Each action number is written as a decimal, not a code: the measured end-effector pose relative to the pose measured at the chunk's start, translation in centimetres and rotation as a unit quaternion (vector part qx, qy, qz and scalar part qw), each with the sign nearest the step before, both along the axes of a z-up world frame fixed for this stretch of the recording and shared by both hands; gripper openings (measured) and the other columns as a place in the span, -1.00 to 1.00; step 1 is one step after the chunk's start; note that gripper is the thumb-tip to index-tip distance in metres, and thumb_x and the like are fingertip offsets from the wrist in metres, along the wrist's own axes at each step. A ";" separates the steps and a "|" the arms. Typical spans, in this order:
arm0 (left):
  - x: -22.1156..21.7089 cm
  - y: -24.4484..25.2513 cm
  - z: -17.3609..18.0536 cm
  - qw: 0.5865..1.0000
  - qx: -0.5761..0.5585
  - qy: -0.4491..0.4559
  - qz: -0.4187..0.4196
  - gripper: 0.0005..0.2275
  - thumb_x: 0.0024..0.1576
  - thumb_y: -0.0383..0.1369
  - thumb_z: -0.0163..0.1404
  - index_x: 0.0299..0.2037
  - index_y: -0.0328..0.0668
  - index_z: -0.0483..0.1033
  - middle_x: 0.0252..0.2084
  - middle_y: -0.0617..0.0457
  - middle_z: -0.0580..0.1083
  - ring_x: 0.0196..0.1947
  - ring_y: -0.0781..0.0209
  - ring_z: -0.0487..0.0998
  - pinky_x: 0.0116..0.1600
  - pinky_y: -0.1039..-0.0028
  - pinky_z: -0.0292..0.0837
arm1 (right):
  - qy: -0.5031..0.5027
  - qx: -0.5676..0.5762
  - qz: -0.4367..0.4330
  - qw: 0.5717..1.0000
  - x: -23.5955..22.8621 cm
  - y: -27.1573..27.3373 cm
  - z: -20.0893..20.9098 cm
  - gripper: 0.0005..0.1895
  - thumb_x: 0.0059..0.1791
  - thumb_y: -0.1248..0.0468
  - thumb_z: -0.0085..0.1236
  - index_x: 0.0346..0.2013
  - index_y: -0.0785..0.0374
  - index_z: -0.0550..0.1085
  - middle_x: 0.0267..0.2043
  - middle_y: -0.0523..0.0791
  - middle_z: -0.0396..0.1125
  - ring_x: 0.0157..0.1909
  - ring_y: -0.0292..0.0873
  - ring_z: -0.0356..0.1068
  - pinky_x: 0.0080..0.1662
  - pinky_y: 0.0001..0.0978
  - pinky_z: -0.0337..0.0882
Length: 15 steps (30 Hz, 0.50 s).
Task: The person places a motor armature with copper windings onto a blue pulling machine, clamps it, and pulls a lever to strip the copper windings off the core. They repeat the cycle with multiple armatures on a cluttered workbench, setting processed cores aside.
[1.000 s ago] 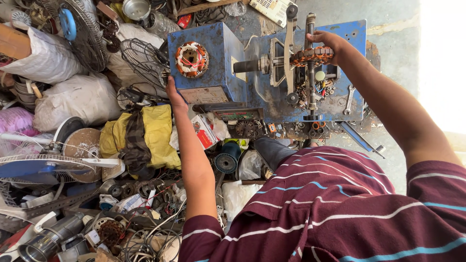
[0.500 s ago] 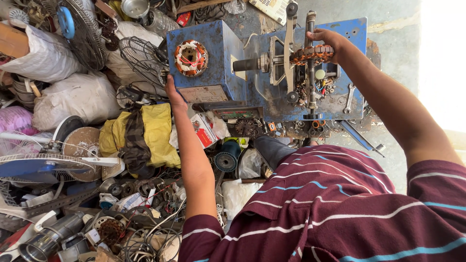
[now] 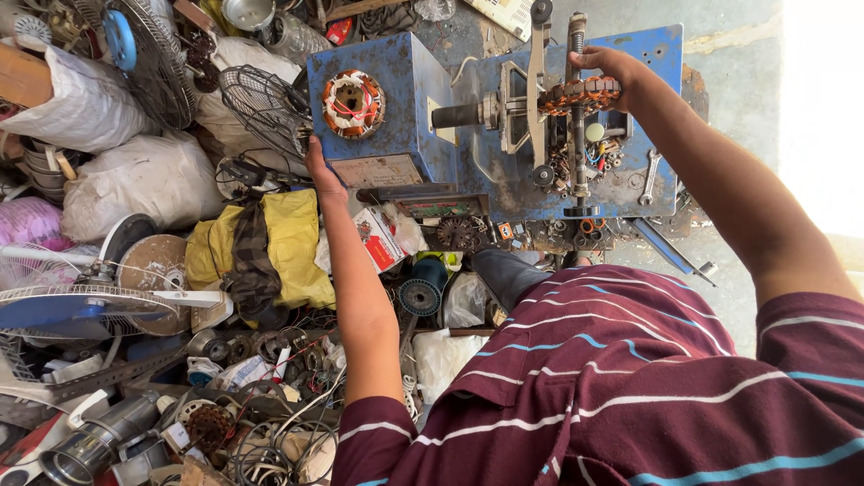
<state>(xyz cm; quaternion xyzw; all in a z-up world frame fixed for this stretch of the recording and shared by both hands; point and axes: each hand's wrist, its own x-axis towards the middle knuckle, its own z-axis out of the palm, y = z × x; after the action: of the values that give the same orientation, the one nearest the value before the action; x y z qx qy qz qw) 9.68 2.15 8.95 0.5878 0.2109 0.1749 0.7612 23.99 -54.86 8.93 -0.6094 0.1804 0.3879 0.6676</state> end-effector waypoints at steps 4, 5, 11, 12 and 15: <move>0.0 0.0 0.1 1.000 0.003 0.008 -0.004 -0.54 0.19 0.01 0.07 0.02 -0.28 0.52 -0.04 0.01 0.54 -0.05 0.13 0.57 0.09 0.24 0.46 | -0.005 -0.002 0.002 1.000 -0.1 -0.1 -0.1 -0.16 -0.06 -0.14 0.27 0.43 0.06 0.26 0.25 0.03 0.37 0.17 -0.01 0.44 0.16 0.10 0.25; 0.0 0.0 0.1 1.000 0.005 0.009 -0.005 -0.53 0.18 0.02 0.07 0.02 -0.28 0.52 -0.05 0.00 0.54 -0.05 0.12 0.57 0.08 0.23 0.46 | -0.008 0.002 0.002 1.000 -0.1 -0.1 -0.1 -0.17 -0.07 -0.15 0.28 0.42 0.08 0.30 0.25 0.04 0.37 0.16 -0.01 0.44 0.16 0.10 0.27; -0.1 -0.5 0.8 1.000 0.004 0.001 -0.011 -0.53 0.18 0.01 0.07 0.02 -0.29 0.53 -0.04 0.00 0.55 -0.06 0.12 0.58 0.07 0.23 0.47 | -0.006 -0.018 -0.008 1.000 0.0 0.0 -0.1 -0.15 -0.11 -0.15 0.31 0.42 0.00 0.28 0.27 0.00 0.36 0.15 -0.03 0.44 0.12 0.09 0.24; 0.3 -0.3 0.5 1.000 0.004 0.000 -0.011 -0.53 0.18 0.01 0.07 0.02 -0.29 0.53 -0.04 0.00 0.55 -0.06 0.12 0.58 0.07 0.23 0.47 | -0.007 -0.017 -0.008 1.000 0.3 -0.1 -0.1 -0.15 -0.11 -0.15 0.31 0.42 0.00 0.28 0.27 0.00 0.36 0.15 -0.03 0.44 0.12 0.09 0.24; 0.0 0.1 0.0 1.000 0.006 0.005 0.000 -0.55 0.19 0.00 0.07 0.02 -0.29 0.53 -0.05 0.00 0.55 -0.06 0.13 0.58 0.07 0.24 0.47 | -0.001 -0.025 -0.017 1.000 0.0 -0.2 -0.8 -0.11 -0.08 -0.12 0.31 0.46 0.00 0.18 0.31 0.03 0.28 0.17 -0.03 0.45 0.13 0.08 0.24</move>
<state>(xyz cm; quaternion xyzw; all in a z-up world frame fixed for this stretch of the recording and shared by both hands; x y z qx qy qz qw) 9.69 2.21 8.93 0.5934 0.2130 0.1732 0.7567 24.02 -55.02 8.17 -0.6234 0.1997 0.3709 0.6588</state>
